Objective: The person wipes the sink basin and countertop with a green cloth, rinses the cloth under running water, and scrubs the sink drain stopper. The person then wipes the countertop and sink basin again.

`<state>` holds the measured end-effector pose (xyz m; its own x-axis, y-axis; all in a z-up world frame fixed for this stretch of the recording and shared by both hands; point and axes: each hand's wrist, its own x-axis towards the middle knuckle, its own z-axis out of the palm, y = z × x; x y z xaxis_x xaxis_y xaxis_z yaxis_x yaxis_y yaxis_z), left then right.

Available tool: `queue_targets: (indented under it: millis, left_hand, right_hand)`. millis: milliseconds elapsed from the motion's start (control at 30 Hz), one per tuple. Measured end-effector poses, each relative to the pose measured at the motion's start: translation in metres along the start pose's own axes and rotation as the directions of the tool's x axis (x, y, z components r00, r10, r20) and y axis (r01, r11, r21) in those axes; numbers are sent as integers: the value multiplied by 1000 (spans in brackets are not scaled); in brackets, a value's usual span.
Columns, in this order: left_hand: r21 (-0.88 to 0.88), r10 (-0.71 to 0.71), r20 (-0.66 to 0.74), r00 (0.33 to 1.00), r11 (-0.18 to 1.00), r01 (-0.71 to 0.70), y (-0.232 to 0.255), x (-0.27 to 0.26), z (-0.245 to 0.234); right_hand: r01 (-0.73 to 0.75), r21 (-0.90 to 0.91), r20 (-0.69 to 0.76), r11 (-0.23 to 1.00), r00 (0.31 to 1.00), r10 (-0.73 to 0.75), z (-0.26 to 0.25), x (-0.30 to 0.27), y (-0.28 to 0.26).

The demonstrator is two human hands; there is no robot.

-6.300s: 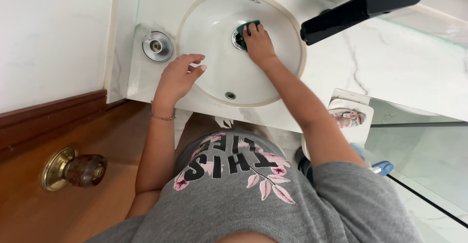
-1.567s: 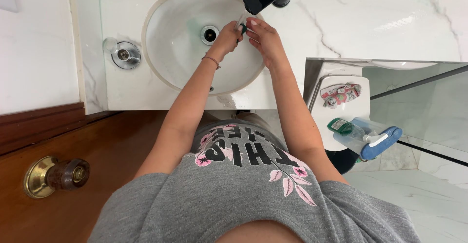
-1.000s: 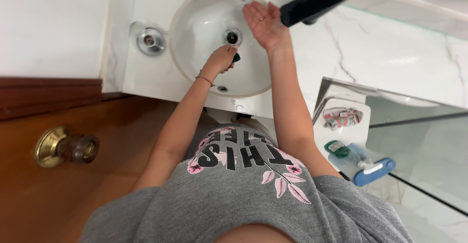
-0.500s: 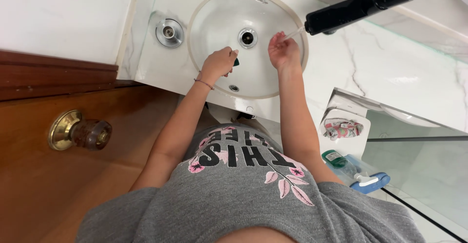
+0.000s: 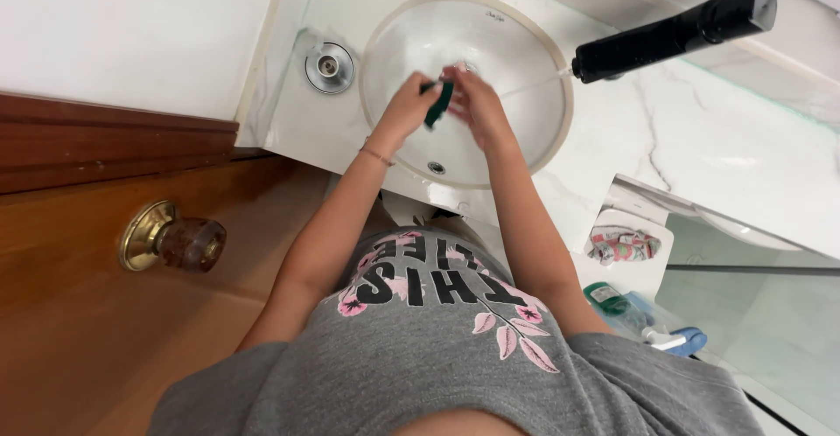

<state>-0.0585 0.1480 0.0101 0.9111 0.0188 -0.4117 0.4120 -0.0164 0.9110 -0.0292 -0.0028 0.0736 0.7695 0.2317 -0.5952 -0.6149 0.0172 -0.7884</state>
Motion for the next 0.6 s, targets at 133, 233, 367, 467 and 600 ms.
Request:
queue_targets:
  millis: [133,233,367,467,600]
  left_hand:
    - [-142,66,-107,992,987,-81,14,20,41]
    - [-230,7,41,999,973,2,16,37,75]
    - [-180,118,110,987,979,-97,19,50,98]
    - [-172,82,216,973,984,-45,21,48,109]
    - [85,222,83,971,970,-229,-8,63,140]
  right_hand:
    - [38,247,-21,968,999,-34,-23,-17,16]
    - [183,117,-221,976,963,-154,-60,-10,30]
    - [269,85,-323,959,918,-229,-97,-9,25]
    - [290,-31,-360,957,890,-281,-107,-3,28]
    - [306,-547,-400,779,722,-564,-112,11,43]
